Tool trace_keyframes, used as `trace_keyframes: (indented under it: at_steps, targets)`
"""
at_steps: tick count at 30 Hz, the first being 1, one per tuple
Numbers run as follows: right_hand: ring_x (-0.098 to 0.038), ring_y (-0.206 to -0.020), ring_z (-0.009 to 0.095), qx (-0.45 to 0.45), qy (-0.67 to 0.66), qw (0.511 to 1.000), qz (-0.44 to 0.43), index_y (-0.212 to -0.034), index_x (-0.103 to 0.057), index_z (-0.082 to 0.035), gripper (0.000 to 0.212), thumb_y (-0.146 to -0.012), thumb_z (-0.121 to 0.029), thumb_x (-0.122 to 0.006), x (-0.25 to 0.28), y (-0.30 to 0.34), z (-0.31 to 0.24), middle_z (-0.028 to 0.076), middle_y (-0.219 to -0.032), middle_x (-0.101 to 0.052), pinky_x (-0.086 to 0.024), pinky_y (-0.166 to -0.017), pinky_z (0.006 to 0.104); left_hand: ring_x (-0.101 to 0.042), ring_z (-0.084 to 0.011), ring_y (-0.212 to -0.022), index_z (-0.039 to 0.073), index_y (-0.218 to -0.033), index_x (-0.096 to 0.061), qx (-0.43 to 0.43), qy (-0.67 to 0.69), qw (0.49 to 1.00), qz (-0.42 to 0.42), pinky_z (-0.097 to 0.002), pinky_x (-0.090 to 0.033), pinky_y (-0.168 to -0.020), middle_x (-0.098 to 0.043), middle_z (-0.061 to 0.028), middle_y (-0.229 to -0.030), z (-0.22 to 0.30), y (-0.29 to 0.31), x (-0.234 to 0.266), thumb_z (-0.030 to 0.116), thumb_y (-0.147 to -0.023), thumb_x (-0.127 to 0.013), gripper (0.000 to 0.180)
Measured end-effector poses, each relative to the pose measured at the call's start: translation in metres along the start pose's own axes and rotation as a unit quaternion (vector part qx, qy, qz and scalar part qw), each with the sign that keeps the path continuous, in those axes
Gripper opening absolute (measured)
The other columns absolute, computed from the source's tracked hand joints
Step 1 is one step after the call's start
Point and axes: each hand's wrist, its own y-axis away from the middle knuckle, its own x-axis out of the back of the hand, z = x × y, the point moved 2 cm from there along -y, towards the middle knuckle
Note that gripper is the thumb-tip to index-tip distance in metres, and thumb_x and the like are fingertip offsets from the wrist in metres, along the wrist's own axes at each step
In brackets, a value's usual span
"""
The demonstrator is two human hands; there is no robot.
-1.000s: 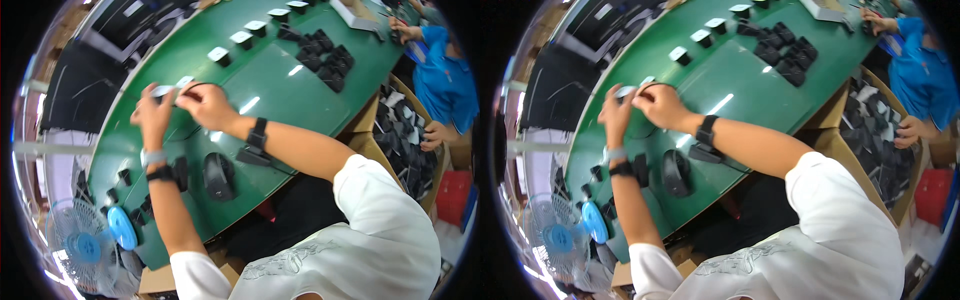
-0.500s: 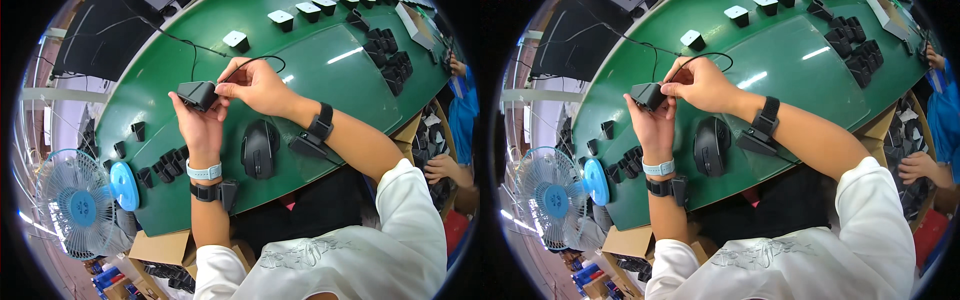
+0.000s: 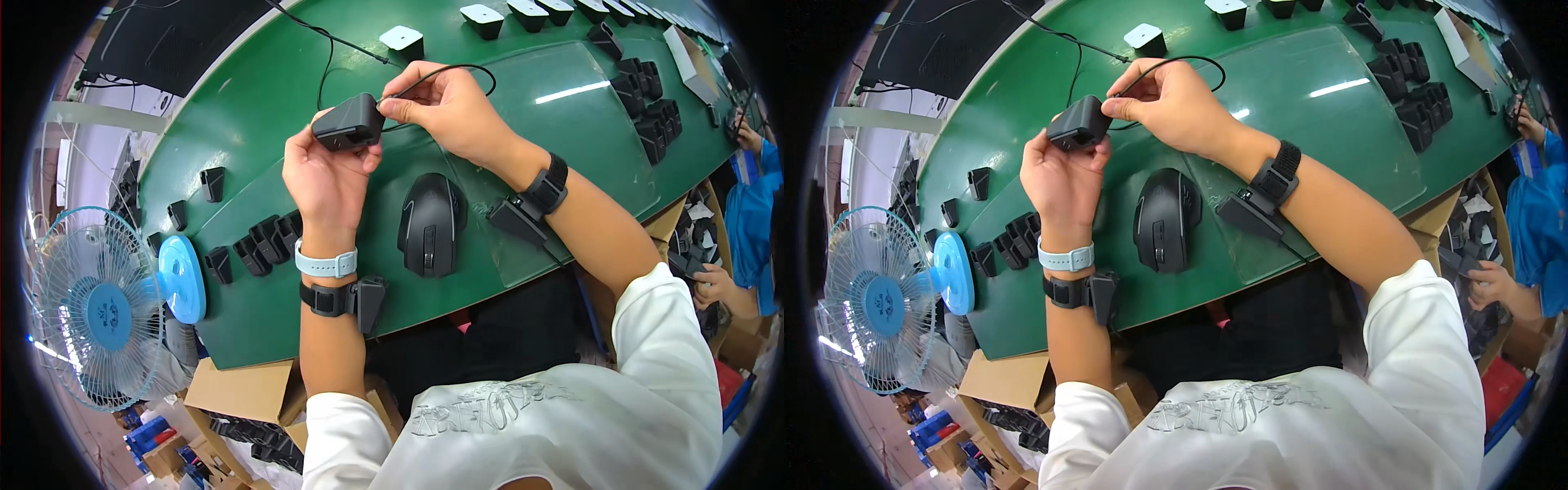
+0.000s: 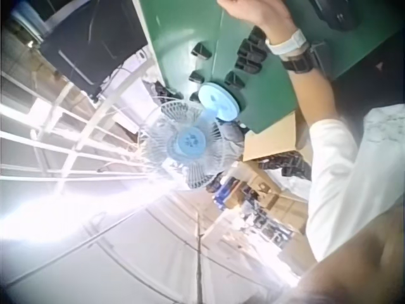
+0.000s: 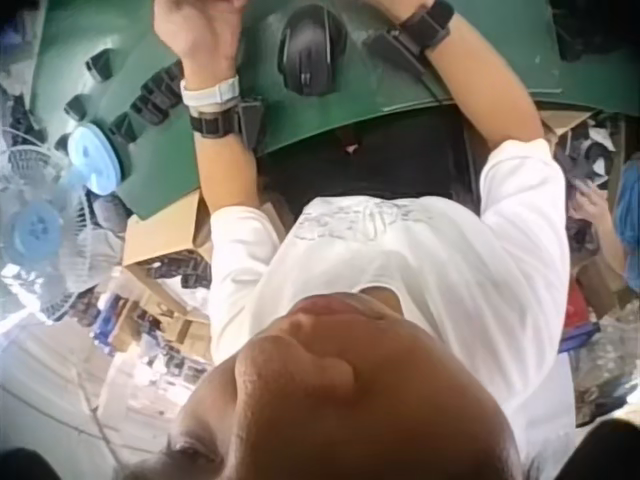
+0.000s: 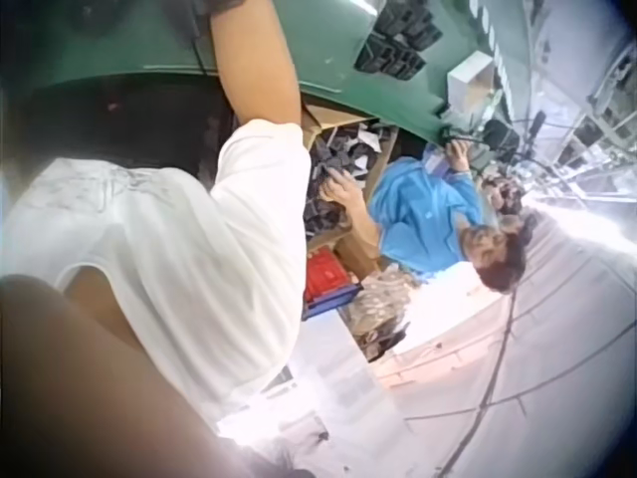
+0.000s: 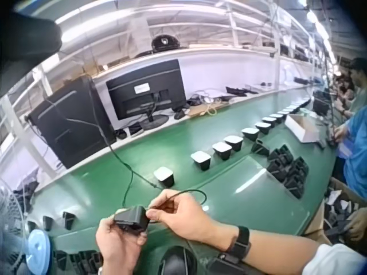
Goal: Assembling and testing computer mice components at a factory assembly line station.
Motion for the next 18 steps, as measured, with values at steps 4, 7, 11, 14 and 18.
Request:
trace_keyframes:
  at_steps: [4, 7, 11, 14, 18]
  targets:
    - [-0.069, -0.088, 0.014, -0.006, -0.028, 1.000, 0.005, -0.100, -0.069, -0.001, 0.015, -0.090, -0.007, -0.078, 0.001, 0.001, 0.000, 0.007, -0.094, -0.073, -0.056, -0.083, 0.0285, -0.058, -0.0227, -0.076, 0.001, -0.114, -0.058, 0.019, -0.060, 0.998, 0.027, -0.0309, -0.043, -0.061, -0.065, -0.0122, -0.096, -0.012, -0.002, -0.007, 0.041, -0.108, -0.042, 0.043]
    - [-0.068, -0.088, 0.013, 0.012, -0.017, 1.000, 0.002, -0.100, -0.069, -0.001, 0.021, -0.090, -0.016, -0.079, 0.005, -0.001, 0.002, 0.007, -0.095, -0.073, -0.055, -0.081, 0.0289, -0.054, -0.0205, -0.072, 0.002, -0.115, -0.061, 0.054, -0.094, 0.994, -0.010, -0.0297, -0.041, -0.060, -0.065, -0.0116, -0.095, -0.009, -0.004, -0.005, 0.041, -0.108, -0.043, 0.044]
    - [-0.068, -0.087, 0.012, -0.065, 0.162, 0.985, 0.007, -0.101, -0.069, -0.001, 0.026, -0.086, -0.018, -0.080, 0.013, -0.005, -0.018, 0.007, -0.096, -0.073, -0.054, -0.079, 0.0290, -0.051, -0.0202, -0.072, 0.002, -0.117, -0.061, 0.134, -0.017, 0.988, -0.076, -0.0308, -0.041, -0.060, -0.066, -0.0130, -0.095, -0.003, -0.005, 0.007, 0.042, -0.108, -0.043, 0.045]
    - [-0.065, -0.101, 0.023, 0.014, 0.230, 0.876, -0.424, -0.113, -0.068, -0.005, 0.046, -0.067, -0.005, -0.062, 0.007, 0.010, -0.028, 0.011, -0.104, -0.071, -0.050, -0.086, 0.0340, -0.052, -0.0236, -0.081, 0.000, -0.127, -0.056, 0.051, 0.151, 0.985, -0.068, -0.0326, -0.043, -0.064, -0.064, -0.0199, -0.110, -0.003, -0.006, 0.008, 0.039, -0.110, -0.040, 0.046]
    - [-0.052, -0.122, 0.030, 0.106, 0.310, 0.769, -0.550, -0.132, -0.065, -0.012, 0.068, -0.065, -0.006, -0.067, -0.010, 0.035, -0.024, 0.012, -0.133, -0.063, -0.042, -0.104, 0.0368, -0.058, -0.0308, -0.091, -0.001, -0.134, -0.050, 0.024, 0.251, 0.965, -0.078, -0.0395, -0.052, -0.077, -0.060, -0.0236, -0.121, 0.003, -0.008, 0.016, 0.033, -0.110, -0.037, 0.044]
